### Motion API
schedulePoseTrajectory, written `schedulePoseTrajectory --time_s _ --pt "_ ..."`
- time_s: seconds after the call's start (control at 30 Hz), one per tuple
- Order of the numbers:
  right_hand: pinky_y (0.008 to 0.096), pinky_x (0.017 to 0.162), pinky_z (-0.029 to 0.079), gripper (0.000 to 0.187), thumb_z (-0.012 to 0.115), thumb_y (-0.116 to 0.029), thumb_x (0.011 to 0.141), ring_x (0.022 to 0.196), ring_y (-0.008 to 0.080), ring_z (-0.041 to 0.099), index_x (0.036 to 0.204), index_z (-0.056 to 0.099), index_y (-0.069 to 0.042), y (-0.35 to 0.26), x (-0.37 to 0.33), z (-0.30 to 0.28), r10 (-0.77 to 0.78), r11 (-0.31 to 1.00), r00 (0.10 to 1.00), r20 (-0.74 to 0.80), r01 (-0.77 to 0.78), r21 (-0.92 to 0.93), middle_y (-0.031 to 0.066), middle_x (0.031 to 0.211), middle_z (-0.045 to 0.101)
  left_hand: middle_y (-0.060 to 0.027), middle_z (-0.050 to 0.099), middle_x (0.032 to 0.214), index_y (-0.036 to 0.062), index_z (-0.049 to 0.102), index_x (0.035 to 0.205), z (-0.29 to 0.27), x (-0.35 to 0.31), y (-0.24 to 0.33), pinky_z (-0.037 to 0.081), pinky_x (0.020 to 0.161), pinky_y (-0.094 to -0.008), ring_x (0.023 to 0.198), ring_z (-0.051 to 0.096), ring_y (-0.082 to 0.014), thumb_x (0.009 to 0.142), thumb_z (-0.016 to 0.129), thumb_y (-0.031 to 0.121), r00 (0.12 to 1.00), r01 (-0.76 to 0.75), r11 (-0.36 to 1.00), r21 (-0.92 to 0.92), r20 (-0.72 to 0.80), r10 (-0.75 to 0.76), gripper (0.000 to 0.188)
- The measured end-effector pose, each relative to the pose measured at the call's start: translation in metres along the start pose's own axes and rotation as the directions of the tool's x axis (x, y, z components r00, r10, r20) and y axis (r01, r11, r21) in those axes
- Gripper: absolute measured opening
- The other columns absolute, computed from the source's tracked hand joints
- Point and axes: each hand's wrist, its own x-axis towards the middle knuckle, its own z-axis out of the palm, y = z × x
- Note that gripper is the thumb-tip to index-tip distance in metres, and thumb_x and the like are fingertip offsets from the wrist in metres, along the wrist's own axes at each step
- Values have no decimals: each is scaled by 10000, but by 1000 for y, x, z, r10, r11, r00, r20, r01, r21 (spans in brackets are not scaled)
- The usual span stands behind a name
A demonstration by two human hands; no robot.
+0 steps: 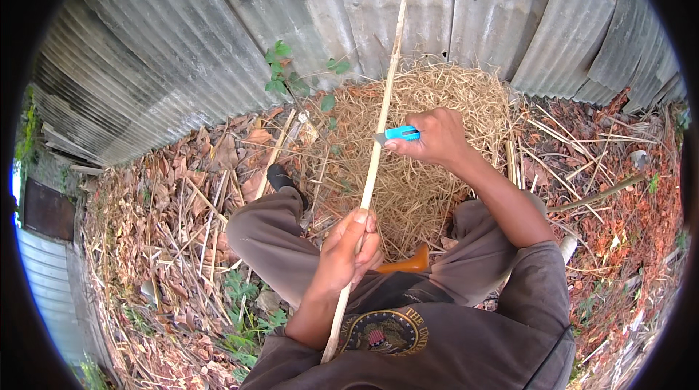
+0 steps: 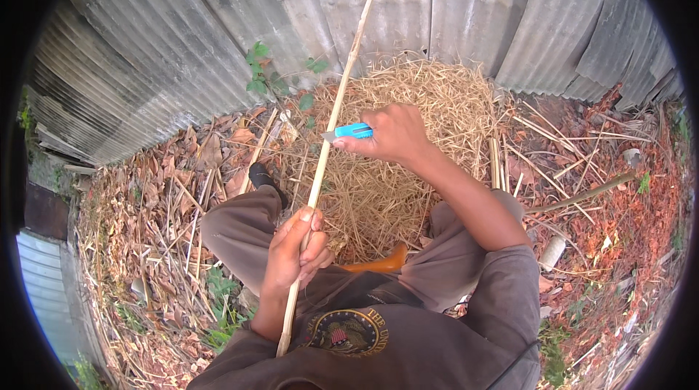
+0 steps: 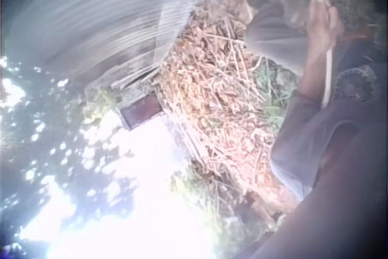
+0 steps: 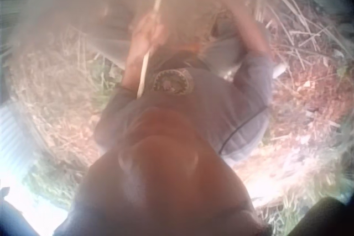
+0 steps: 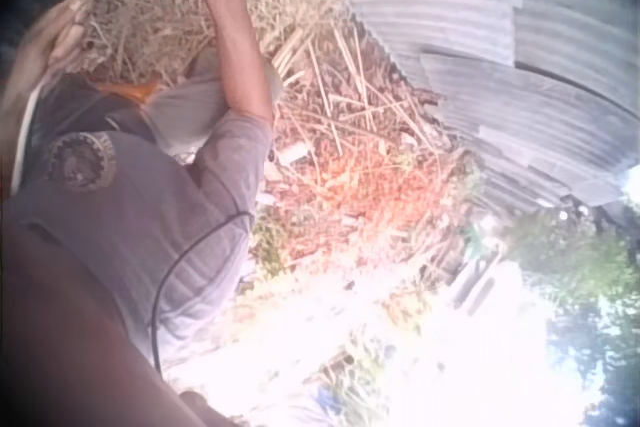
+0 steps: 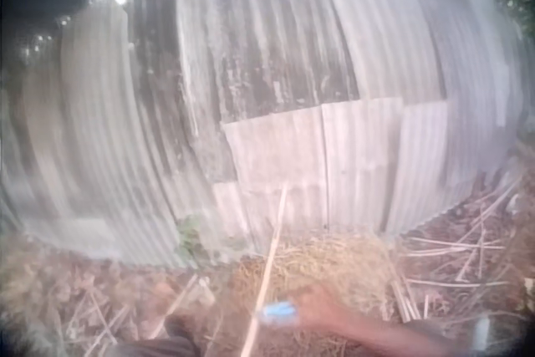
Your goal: The person sits on the ground and uses a blue utility knife to shave and smooth a long, thin wooden stick. They hold the stick with their left hand and repeatedly scrape along its length with the knife in their right hand, removing thin strips of wood.
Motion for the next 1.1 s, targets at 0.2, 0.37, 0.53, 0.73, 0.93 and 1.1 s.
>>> schedulePoseTrajectory --time_s 0.2,0.37,0.53,0.73,0.93,1.1 --pt "386 400 420 676 547 -737 747 403 270 544 530 546 -96 -22 -13 0 -79 992 997 -1 79 96 71 443 501 23 314 479 98 419 920 -4 -5 -1 210 371 -225 324 231 -73 1035 321 292 1000 -5 999 -48 27 6 246" --pt "418 455 447 734 477 -781 762 455 255 580 560 629 -92 50 12 0 340 938 941 8 -339 77 71 440 521 30 296 480 103 408 916 7 -11 -5 208 368 -219 325 225 -68 1037 309 309 994 77 997 -20 83 -75 259" --pt "407 446 441 739 454 -776 781 455 251 577 574 639 -91 43 13 -7 344 938 938 36 -345 35 71 439 520 37 291 475 100 416 903 4 -12 -8 226 413 -218 335 216 -63 1033 334 312 995 95 995 -4 44 -95 262" --pt "367 367 387 724 509 -772 752 367 236 521 511 600 -96 -27 -13 5 -88 986 995 57 79 150 53 416 507 29 283 478 102 405 912 -9 -7 -6 204 384 -223 329 223 -72 1037 319 303 1000 24 997 -77 -14 -25 251" --pt "387 391 390 687 513 -741 758 397 277 532 530 577 -96 6 -1 15 -22 997 1000 -10 23 78 79 440 510 28 289 485 108 397 915 -2 -7 -3 212 389 -219 338 222 -70 1039 311 303 999 39 999 -37 27 -38 246" --pt "380 402 403 693 523 -751 753 396 245 536 564 644 -96 32 6 19 92 994 996 -12 -91 61 68 423 510 26 288 496 111 393 923 -4 -2 -6 219 390 -217 347 226 -71 1039 305 311 998 42 999 -12 43 -42 247"
